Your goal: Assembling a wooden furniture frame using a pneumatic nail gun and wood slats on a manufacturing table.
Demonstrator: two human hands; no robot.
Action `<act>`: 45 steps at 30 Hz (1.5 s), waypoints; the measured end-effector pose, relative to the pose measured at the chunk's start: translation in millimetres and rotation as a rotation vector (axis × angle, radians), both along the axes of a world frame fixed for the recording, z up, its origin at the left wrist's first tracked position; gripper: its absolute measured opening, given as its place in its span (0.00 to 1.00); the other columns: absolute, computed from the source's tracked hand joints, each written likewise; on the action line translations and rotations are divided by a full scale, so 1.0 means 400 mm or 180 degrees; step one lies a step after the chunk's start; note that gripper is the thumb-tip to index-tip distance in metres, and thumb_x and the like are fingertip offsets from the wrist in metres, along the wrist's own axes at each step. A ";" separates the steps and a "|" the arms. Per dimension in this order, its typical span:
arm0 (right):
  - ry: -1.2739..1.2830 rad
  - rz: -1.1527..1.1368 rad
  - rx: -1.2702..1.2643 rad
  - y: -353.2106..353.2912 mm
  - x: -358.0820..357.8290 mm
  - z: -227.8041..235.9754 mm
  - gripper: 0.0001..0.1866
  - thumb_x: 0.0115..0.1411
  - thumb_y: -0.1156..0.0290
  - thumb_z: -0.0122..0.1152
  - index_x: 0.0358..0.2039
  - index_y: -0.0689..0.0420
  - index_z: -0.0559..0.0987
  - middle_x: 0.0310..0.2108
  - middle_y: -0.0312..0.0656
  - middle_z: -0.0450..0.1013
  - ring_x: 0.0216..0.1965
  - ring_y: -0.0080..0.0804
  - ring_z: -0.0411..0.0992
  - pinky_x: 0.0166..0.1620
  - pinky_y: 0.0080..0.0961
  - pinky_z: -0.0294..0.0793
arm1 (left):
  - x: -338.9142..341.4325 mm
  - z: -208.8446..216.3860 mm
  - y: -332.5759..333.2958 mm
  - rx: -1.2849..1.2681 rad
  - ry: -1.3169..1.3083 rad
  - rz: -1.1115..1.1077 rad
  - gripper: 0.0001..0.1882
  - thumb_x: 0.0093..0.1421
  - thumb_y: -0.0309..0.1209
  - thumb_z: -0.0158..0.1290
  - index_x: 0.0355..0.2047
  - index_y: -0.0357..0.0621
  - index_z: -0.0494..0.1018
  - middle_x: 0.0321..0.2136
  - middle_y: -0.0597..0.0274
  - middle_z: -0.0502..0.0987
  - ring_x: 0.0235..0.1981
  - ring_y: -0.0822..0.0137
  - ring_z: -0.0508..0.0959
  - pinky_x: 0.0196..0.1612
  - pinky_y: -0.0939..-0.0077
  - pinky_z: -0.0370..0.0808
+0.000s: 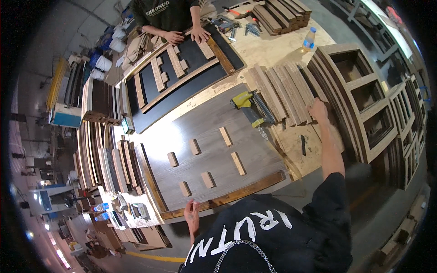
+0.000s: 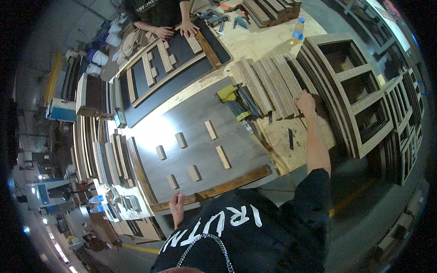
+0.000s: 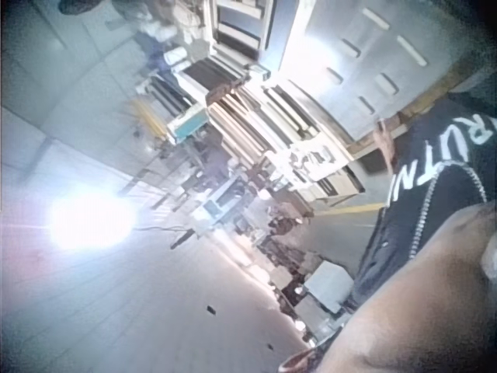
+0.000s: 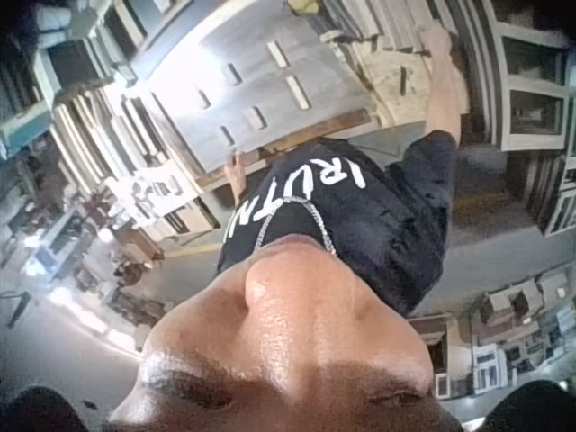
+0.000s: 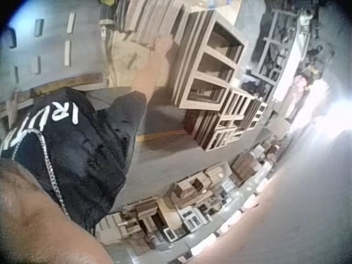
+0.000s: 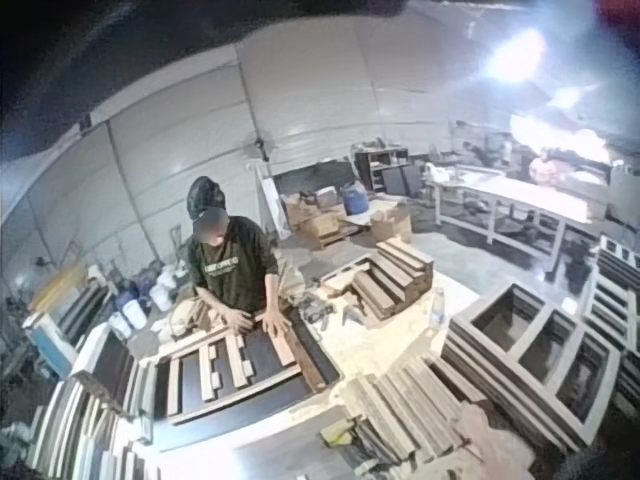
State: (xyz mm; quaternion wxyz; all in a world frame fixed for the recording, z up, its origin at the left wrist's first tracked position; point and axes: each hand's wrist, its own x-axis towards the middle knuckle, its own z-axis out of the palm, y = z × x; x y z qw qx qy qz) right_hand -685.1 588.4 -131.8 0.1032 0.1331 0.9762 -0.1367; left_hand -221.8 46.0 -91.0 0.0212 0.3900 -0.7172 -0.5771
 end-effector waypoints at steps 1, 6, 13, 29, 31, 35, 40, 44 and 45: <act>0.0012 -0.0033 -0.0034 -0.002 -0.003 0.007 0.32 0.56 0.58 0.67 0.55 0.67 0.71 0.43 0.61 0.77 0.47 0.54 0.76 0.48 0.43 0.77 | -0.011 0.013 0.005 0.0082 -0.0095 0.0025 0.21 0.67 0.36 0.55 0.53 0.30 0.71 0.31 0.63 0.77 0.32 0.74 0.74 0.39 0.79 0.71; 0.0196 0.0154 0.0200 0.057 -0.023 -0.022 0.26 0.56 0.64 0.66 0.50 0.68 0.73 0.39 0.60 0.78 0.43 0.52 0.78 0.45 0.42 0.79 | -0.022 0.033 0.011 -0.0287 -0.0097 -0.0073 0.23 0.67 0.37 0.56 0.54 0.31 0.71 0.34 0.61 0.79 0.36 0.71 0.76 0.42 0.78 0.72; 0.0101 0.0064 0.0207 -0.020 0.003 -0.012 0.39 0.59 0.62 0.64 0.65 0.67 0.61 0.45 0.59 0.77 0.46 0.50 0.78 0.48 0.41 0.79 | 0.092 -0.029 -0.026 0.0024 -0.0014 0.0151 0.22 0.67 0.37 0.56 0.52 0.30 0.71 0.33 0.62 0.78 0.34 0.72 0.76 0.40 0.79 0.73; -0.0082 -0.1750 -0.4644 -0.183 0.258 0.306 0.27 0.55 0.54 0.68 0.52 0.54 0.77 0.45 0.35 0.76 0.45 0.31 0.75 0.46 0.33 0.75 | 0.132 -0.051 -0.006 -0.0152 0.0003 0.0371 0.21 0.68 0.38 0.53 0.51 0.32 0.72 0.35 0.61 0.79 0.36 0.73 0.76 0.39 0.79 0.72; -0.0030 -0.1695 -0.4896 -0.197 0.328 0.142 0.30 0.54 0.52 0.69 0.52 0.58 0.76 0.43 0.40 0.76 0.42 0.30 0.75 0.42 0.32 0.77 | 0.090 -0.017 0.014 -0.0169 -0.0134 0.0423 0.19 0.68 0.37 0.53 0.50 0.32 0.73 0.34 0.62 0.77 0.36 0.73 0.75 0.40 0.78 0.73; -0.0914 -0.0421 -0.5135 -0.273 0.450 -0.059 0.40 0.50 0.56 0.70 0.58 0.65 0.67 0.47 0.45 0.72 0.44 0.34 0.73 0.48 0.29 0.74 | 0.005 -0.028 0.026 -0.0528 -0.0089 -0.0070 0.19 0.68 0.36 0.53 0.51 0.32 0.72 0.31 0.59 0.77 0.33 0.71 0.75 0.40 0.76 0.73; -0.1071 0.0763 -0.4087 -0.651 0.601 0.077 0.24 0.55 0.62 0.68 0.45 0.68 0.76 0.38 0.43 0.76 0.38 0.33 0.73 0.46 0.29 0.72 | 0.012 0.001 0.037 -0.0595 -0.0363 -0.0276 0.21 0.68 0.39 0.52 0.53 0.34 0.72 0.32 0.52 0.79 0.33 0.66 0.77 0.40 0.72 0.74; -0.0897 0.1427 -0.2939 -0.837 0.679 0.105 0.28 0.53 0.53 0.69 0.36 0.68 0.75 0.32 0.54 0.74 0.35 0.43 0.73 0.42 0.37 0.71 | 0.046 0.014 0.013 -0.0437 -0.0218 -0.0100 0.21 0.68 0.40 0.52 0.52 0.35 0.72 0.34 0.50 0.81 0.34 0.62 0.79 0.41 0.70 0.75; -0.0627 0.1469 -0.2746 -0.880 0.704 0.083 0.29 0.52 0.50 0.68 0.33 0.68 0.73 0.30 0.56 0.72 0.34 0.49 0.72 0.41 0.42 0.70 | 0.064 0.024 -0.001 -0.0460 -0.0313 -0.0081 0.21 0.68 0.40 0.52 0.53 0.36 0.72 0.38 0.50 0.81 0.37 0.63 0.80 0.43 0.71 0.75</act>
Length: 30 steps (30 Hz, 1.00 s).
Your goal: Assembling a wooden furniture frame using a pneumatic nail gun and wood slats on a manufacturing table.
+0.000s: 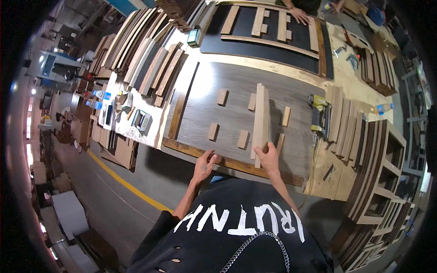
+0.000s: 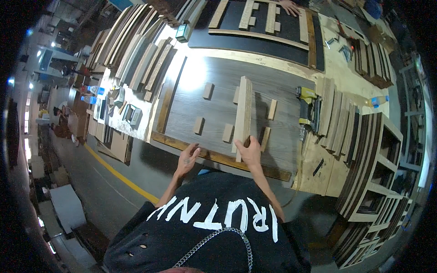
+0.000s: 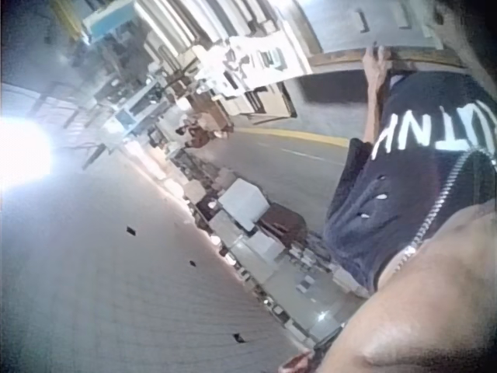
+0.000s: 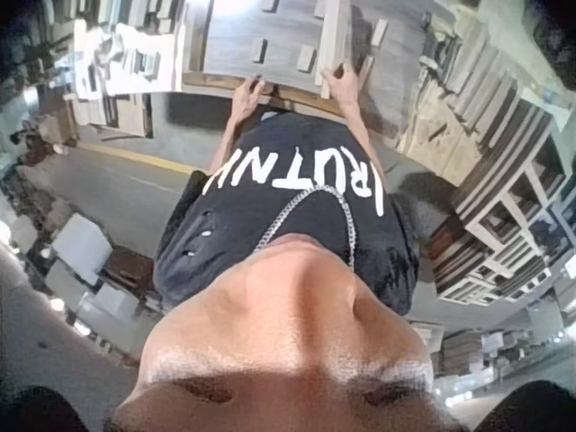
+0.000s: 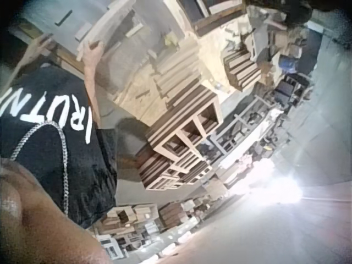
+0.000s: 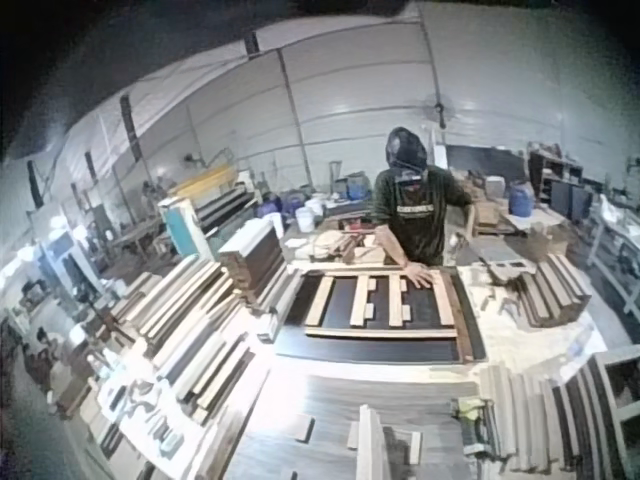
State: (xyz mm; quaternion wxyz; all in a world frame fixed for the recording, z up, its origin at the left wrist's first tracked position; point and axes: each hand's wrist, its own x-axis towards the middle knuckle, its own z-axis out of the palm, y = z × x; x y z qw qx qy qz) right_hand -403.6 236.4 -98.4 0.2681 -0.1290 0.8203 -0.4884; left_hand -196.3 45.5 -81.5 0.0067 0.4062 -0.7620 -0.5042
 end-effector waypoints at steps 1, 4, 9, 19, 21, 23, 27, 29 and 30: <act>0.0175 0.0006 0.0053 -0.038 0.018 0.019 0.29 0.52 0.50 0.68 0.33 0.68 0.73 0.30 0.57 0.72 0.35 0.52 0.72 0.41 0.43 0.70 | 0.019 0.002 -0.017 -0.0020 -0.0100 0.0011 0.21 0.68 0.40 0.52 0.54 0.36 0.72 0.41 0.51 0.81 0.40 0.64 0.81 0.44 0.71 0.75; 0.0614 -0.0029 0.0323 -0.161 0.074 0.026 0.29 0.53 0.49 0.67 0.34 0.68 0.74 0.33 0.59 0.72 0.37 0.57 0.72 0.43 0.46 0.70 | 0.059 -0.007 -0.064 0.0013 0.0036 0.0100 0.20 0.67 0.40 0.52 0.51 0.36 0.73 0.36 0.51 0.82 0.37 0.61 0.81 0.43 0.69 0.76; 0.0763 -0.0064 0.0288 -0.242 0.136 -0.026 0.26 0.56 0.53 0.66 0.35 0.68 0.74 0.37 0.59 0.71 0.43 0.59 0.70 0.48 0.45 0.68 | 0.089 -0.015 -0.174 0.0000 0.0117 0.0079 0.23 0.67 0.40 0.52 0.53 0.33 0.72 0.35 0.48 0.82 0.36 0.61 0.82 0.42 0.69 0.76; 0.1510 -0.0640 0.1630 -0.123 0.084 -0.141 0.28 0.58 0.51 0.63 0.43 0.66 0.73 0.42 0.56 0.68 0.46 0.58 0.68 0.50 0.50 0.69 | -0.104 -0.148 -0.287 -0.1763 0.0869 -0.0888 0.24 0.61 0.34 0.55 0.55 0.36 0.69 0.44 0.44 0.75 0.48 0.45 0.73 0.53 0.53 0.69; 0.1425 -0.0209 0.1950 -0.142 0.080 -0.135 0.30 0.58 0.51 0.63 0.48 0.66 0.74 0.45 0.58 0.67 0.51 0.59 0.66 0.52 0.50 0.69 | -0.156 -0.148 -0.269 -0.1923 0.0873 -0.1341 0.32 0.61 0.38 0.56 0.62 0.39 0.61 0.61 0.43 0.62 0.62 0.45 0.62 0.62 0.46 0.58; 0.1390 -0.0277 0.1915 -0.154 0.084 -0.131 0.29 0.59 0.51 0.63 0.49 0.64 0.74 0.46 0.58 0.67 0.50 0.59 0.67 0.52 0.49 0.69 | -0.193 -0.161 -0.237 -0.2197 0.0810 -0.1502 0.34 0.61 0.40 0.55 0.63 0.39 0.59 0.63 0.43 0.60 0.63 0.45 0.60 0.63 0.46 0.56; 0.1348 -0.0320 0.1922 -0.158 0.078 -0.154 0.30 0.57 0.52 0.64 0.51 0.62 0.74 0.47 0.59 0.68 0.50 0.60 0.68 0.53 0.49 0.70 | -0.237 -0.195 -0.174 -0.2313 0.0444 -0.1798 0.39 0.66 0.47 0.48 0.69 0.39 0.50 0.69 0.39 0.48 0.71 0.43 0.48 0.69 0.42 0.44; 0.1316 -0.0330 0.1933 -0.155 0.067 -0.156 0.31 0.56 0.52 0.65 0.51 0.62 0.74 0.48 0.59 0.68 0.50 0.61 0.68 0.53 0.49 0.70 | -0.262 -0.177 -0.142 -0.2322 0.0303 -0.2103 0.39 0.69 0.48 0.43 0.71 0.39 0.45 0.71 0.37 0.42 0.73 0.42 0.41 0.70 0.40 0.36; 0.1207 -0.0258 0.1936 -0.158 0.064 -0.141 0.31 0.55 0.53 0.66 0.52 0.62 0.73 0.48 0.59 0.68 0.50 0.60 0.69 0.53 0.49 0.71 | -0.267 -0.201 -0.126 -0.2293 0.0253 -0.2266 0.39 0.69 0.48 0.41 0.71 0.39 0.45 0.71 0.37 0.42 0.73 0.42 0.40 0.69 0.37 0.37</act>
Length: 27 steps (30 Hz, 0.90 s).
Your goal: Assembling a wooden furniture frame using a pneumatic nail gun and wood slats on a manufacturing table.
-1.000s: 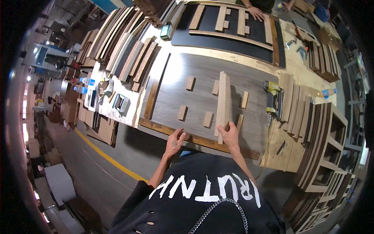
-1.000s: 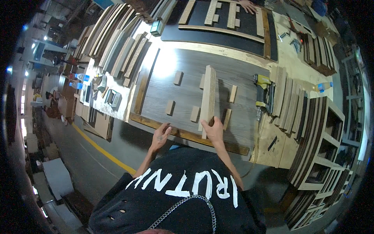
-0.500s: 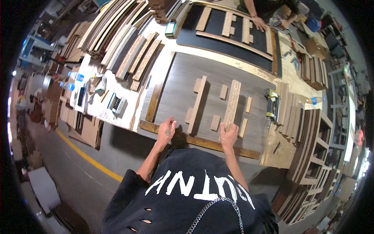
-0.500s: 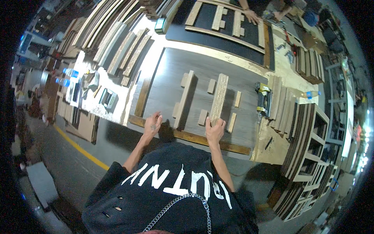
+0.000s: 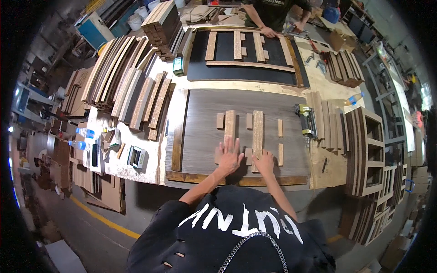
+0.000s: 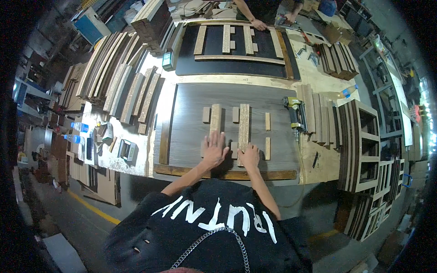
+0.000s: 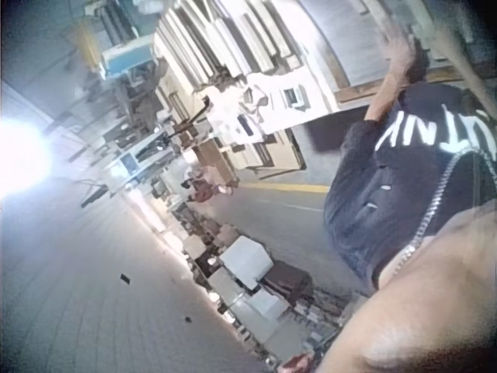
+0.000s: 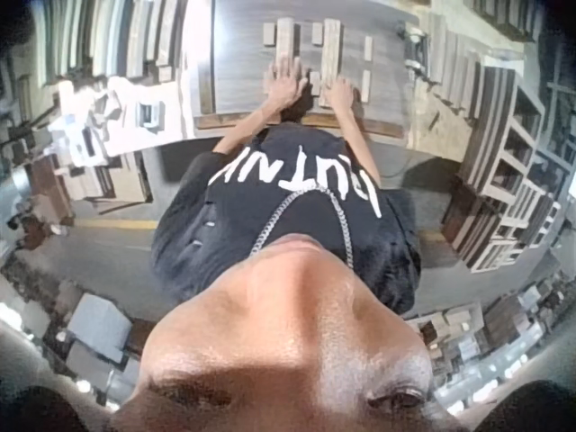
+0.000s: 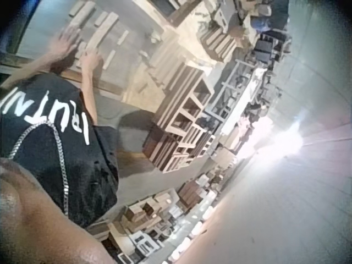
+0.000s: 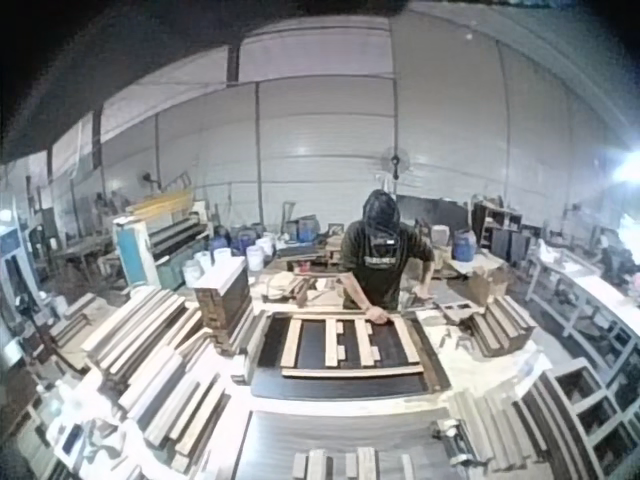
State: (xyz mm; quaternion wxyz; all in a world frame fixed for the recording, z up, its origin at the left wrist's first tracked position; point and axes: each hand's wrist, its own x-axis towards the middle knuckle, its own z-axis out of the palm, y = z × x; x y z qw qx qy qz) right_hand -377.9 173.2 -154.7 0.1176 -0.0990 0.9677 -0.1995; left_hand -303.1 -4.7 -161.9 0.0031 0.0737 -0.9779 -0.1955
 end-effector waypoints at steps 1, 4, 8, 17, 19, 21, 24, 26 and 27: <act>-0.0135 0.0015 0.0025 0.005 -0.003 0.004 0.31 0.54 0.54 0.66 0.53 0.63 0.73 0.48 0.60 0.68 0.51 0.60 0.69 0.53 0.48 0.71 | -0.004 -0.010 0.019 -0.0060 0.0013 -0.0098 0.37 0.70 0.47 0.41 0.71 0.39 0.45 0.71 0.40 0.43 0.73 0.44 0.40 0.69 0.37 0.37; -0.0219 -0.0181 -0.0165 0.010 -0.025 0.006 0.31 0.54 0.57 0.66 0.53 0.63 0.72 0.49 0.60 0.68 0.51 0.60 0.70 0.52 0.48 0.72 | -0.009 -0.060 0.026 -0.0335 0.0196 -0.0085 0.35 0.70 0.43 0.41 0.71 0.39 0.47 0.71 0.46 0.45 0.73 0.49 0.43 0.69 0.37 0.37; -0.0526 0.0006 0.0111 0.021 -0.056 0.024 0.30 0.52 0.57 0.67 0.50 0.65 0.72 0.48 0.61 0.71 0.49 0.61 0.71 0.50 0.48 0.74 | -0.017 -0.051 -0.007 -0.0880 0.0122 0.0122 0.34 0.66 0.34 0.44 0.70 0.40 0.50 0.72 0.54 0.49 0.73 0.57 0.46 0.69 0.35 0.38; -0.0761 0.0376 0.0039 -0.010 -0.059 0.019 0.34 0.50 0.54 0.70 0.50 0.65 0.73 0.48 0.60 0.72 0.50 0.59 0.72 0.51 0.46 0.74 | -0.014 -0.040 -0.026 -0.0088 0.0382 0.0540 0.33 0.67 0.36 0.44 0.70 0.42 0.52 0.71 0.53 0.50 0.72 0.54 0.49 0.68 0.38 0.44; -0.0816 0.0385 -0.0033 -0.005 -0.068 0.019 0.35 0.50 0.53 0.70 0.52 0.65 0.72 0.48 0.60 0.72 0.50 0.58 0.72 0.52 0.46 0.74 | 0.011 -0.039 -0.043 0.0104 0.0491 0.0799 0.32 0.68 0.37 0.44 0.70 0.41 0.52 0.71 0.51 0.51 0.72 0.53 0.51 0.68 0.39 0.45; -0.0931 0.0372 -0.0102 0.004 -0.075 0.018 0.37 0.51 0.53 0.70 0.54 0.65 0.71 0.49 0.60 0.71 0.51 0.58 0.71 0.52 0.46 0.74 | 0.044 -0.043 -0.063 0.0517 0.0522 0.1168 0.33 0.67 0.38 0.44 0.70 0.42 0.52 0.70 0.49 0.52 0.71 0.52 0.53 0.68 0.44 0.48; -0.0645 0.0413 -0.0210 -0.004 -0.093 0.040 0.35 0.54 0.53 0.69 0.53 0.66 0.70 0.50 0.61 0.70 0.51 0.59 0.72 0.51 0.46 0.74 | 0.110 -0.019 -0.097 0.0900 0.0386 0.0816 0.33 0.67 0.36 0.45 0.70 0.41 0.51 0.70 0.49 0.52 0.71 0.52 0.53 0.68 0.46 0.49; -0.0693 0.0540 -0.0178 -0.015 -0.106 0.047 0.32 0.55 0.54 0.68 0.49 0.67 0.70 0.50 0.62 0.69 0.50 0.59 0.72 0.49 0.47 0.75 | 0.148 -0.029 -0.121 0.0770 0.0369 0.0637 0.33 0.68 0.38 0.47 0.70 0.41 0.51 0.70 0.45 0.53 0.70 0.47 0.54 0.67 0.44 0.51; -0.0666 0.0503 -0.0152 -0.020 -0.115 0.047 0.31 0.55 0.55 0.68 0.49 0.67 0.71 0.49 0.62 0.69 0.50 0.59 0.72 0.49 0.47 0.75 | 0.156 -0.020 -0.128 0.0643 0.0335 0.0562 0.33 0.68 0.38 0.47 0.70 0.43 0.52 0.70 0.47 0.53 0.70 0.48 0.54 0.67 0.45 0.51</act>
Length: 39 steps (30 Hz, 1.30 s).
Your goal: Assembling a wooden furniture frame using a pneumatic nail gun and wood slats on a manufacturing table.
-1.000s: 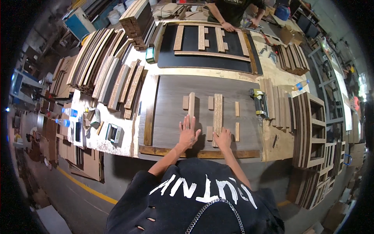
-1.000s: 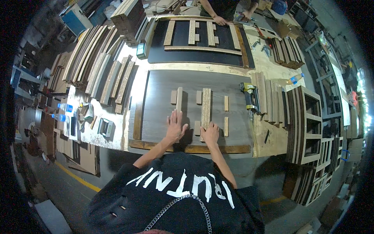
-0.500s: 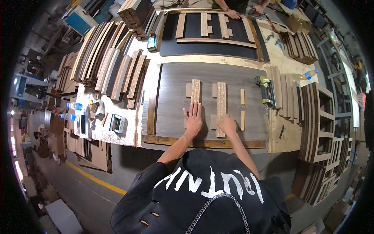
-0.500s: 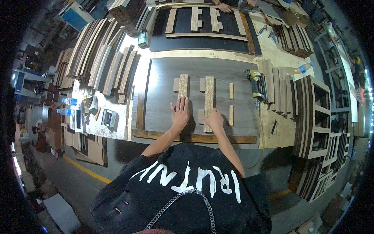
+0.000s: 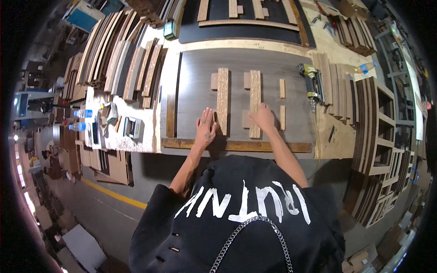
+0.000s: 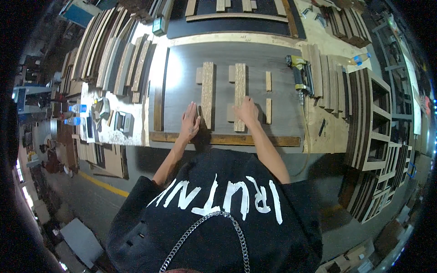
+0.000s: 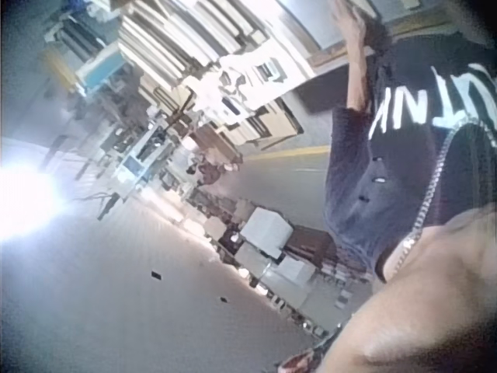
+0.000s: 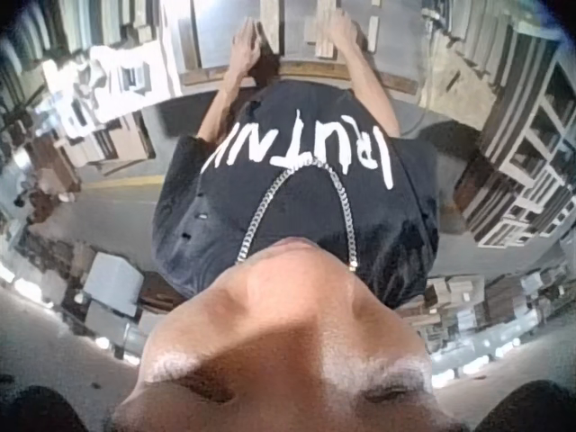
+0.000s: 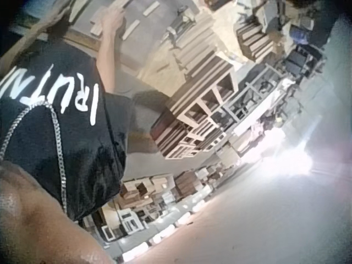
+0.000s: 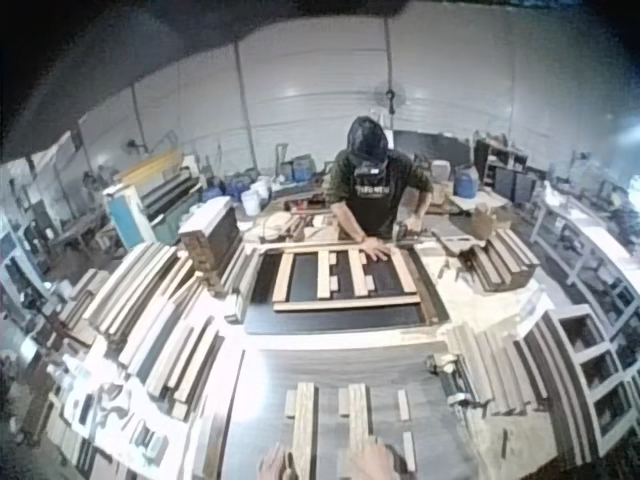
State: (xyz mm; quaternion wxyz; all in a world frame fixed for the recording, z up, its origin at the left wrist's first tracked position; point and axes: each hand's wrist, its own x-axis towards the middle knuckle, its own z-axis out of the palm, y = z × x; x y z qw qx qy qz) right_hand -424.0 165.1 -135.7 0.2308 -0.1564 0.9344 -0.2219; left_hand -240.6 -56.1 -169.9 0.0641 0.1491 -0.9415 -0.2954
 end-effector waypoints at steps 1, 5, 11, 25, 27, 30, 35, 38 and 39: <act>0.0040 -0.0010 0.0020 -0.010 -0.006 0.001 0.31 0.55 0.55 0.68 0.49 0.67 0.71 0.49 0.62 0.69 0.50 0.59 0.72 0.49 0.46 0.76 | 0.007 0.000 -0.009 -0.0133 -0.0028 -0.0050 0.33 0.68 0.38 0.47 0.70 0.44 0.52 0.70 0.49 0.53 0.71 0.49 0.53 0.68 0.45 0.51; -0.0038 0.0071 0.0069 -0.023 -0.030 0.004 0.32 0.55 0.55 0.68 0.48 0.68 0.71 0.49 0.62 0.69 0.49 0.59 0.73 0.49 0.46 0.75 | -0.030 0.001 -0.002 -0.0358 -0.0154 -0.0236 0.32 0.67 0.44 0.49 0.69 0.58 0.57 0.71 0.59 0.53 0.72 0.52 0.51 0.67 0.40 0.47; -0.0087 0.0029 0.0084 -0.027 -0.042 0.019 0.33 0.54 0.56 0.70 0.49 0.69 0.71 0.50 0.62 0.69 0.50 0.58 0.73 0.51 0.46 0.75 | -0.074 -0.013 -0.001 -0.0653 -0.0384 -0.0124 0.28 0.67 0.50 0.47 0.67 0.67 0.61 0.71 0.62 0.54 0.72 0.52 0.50 0.67 0.34 0.44; 0.0623 -0.0866 -0.0160 0.180 -0.131 -0.016 0.30 0.63 0.53 0.59 0.56 0.64 0.70 0.54 0.58 0.67 0.56 0.56 0.68 0.55 0.50 0.69 | 0.066 0.043 -0.022 0.0139 0.0247 0.0924 0.22 0.68 0.34 0.49 0.59 0.36 0.68 0.58 0.37 0.69 0.57 0.40 0.71 0.59 0.57 0.68; 0.1439 -0.1152 0.0303 0.300 -0.219 -0.022 0.28 0.64 0.57 0.58 0.57 0.63 0.69 0.56 0.56 0.66 0.56 0.54 0.66 0.57 0.50 0.67 | 0.119 0.092 -0.005 0.0849 0.0027 0.1458 0.21 0.69 0.35 0.49 0.57 0.34 0.70 0.53 0.39 0.74 0.53 0.47 0.76 0.57 0.62 0.69; 0.2064 -0.1204 0.0326 0.384 -0.338 -0.066 0.26 0.64 0.59 0.57 0.57 0.63 0.69 0.55 0.54 0.66 0.56 0.53 0.66 0.58 0.49 0.65 | 0.211 0.130 0.022 0.1035 -0.0127 0.1759 0.20 0.70 0.37 0.49 0.54 0.33 0.72 0.49 0.42 0.78 0.49 0.54 0.79 0.52 0.67 0.72; 0.2058 -0.1837 0.0194 0.487 -0.506 -0.065 0.20 0.65 0.63 0.57 0.53 0.62 0.71 0.50 0.55 0.68 0.53 0.53 0.67 0.55 0.48 0.66 | 0.277 0.119 0.035 0.0664 -0.0449 0.2014 0.21 0.70 0.39 0.49 0.52 0.31 0.73 0.36 0.52 0.82 0.39 0.60 0.81 0.46 0.71 0.75; 0.1961 -0.1933 0.0746 0.574 -0.573 -0.083 0.20 0.61 0.66 0.59 0.50 0.65 0.73 0.48 0.59 0.69 0.48 0.56 0.71 0.50 0.48 0.72 | 0.325 0.118 0.043 0.1239 -0.0264 0.2543 0.21 0.70 0.39 0.50 0.52 0.34 0.74 0.36 0.56 0.82 0.39 0.70 0.80 0.44 0.76 0.75; 0.1844 -0.1885 0.0685 0.588 -0.583 -0.097 0.21 0.61 0.63 0.60 0.49 0.66 0.74 0.48 0.60 0.71 0.48 0.57 0.71 0.51 0.49 0.71 | 0.340 0.113 0.052 0.1198 -0.0226 0.2640 0.21 0.70 0.39 0.50 0.52 0.34 0.74 0.36 0.56 0.82 0.39 0.70 0.80 0.44 0.76 0.75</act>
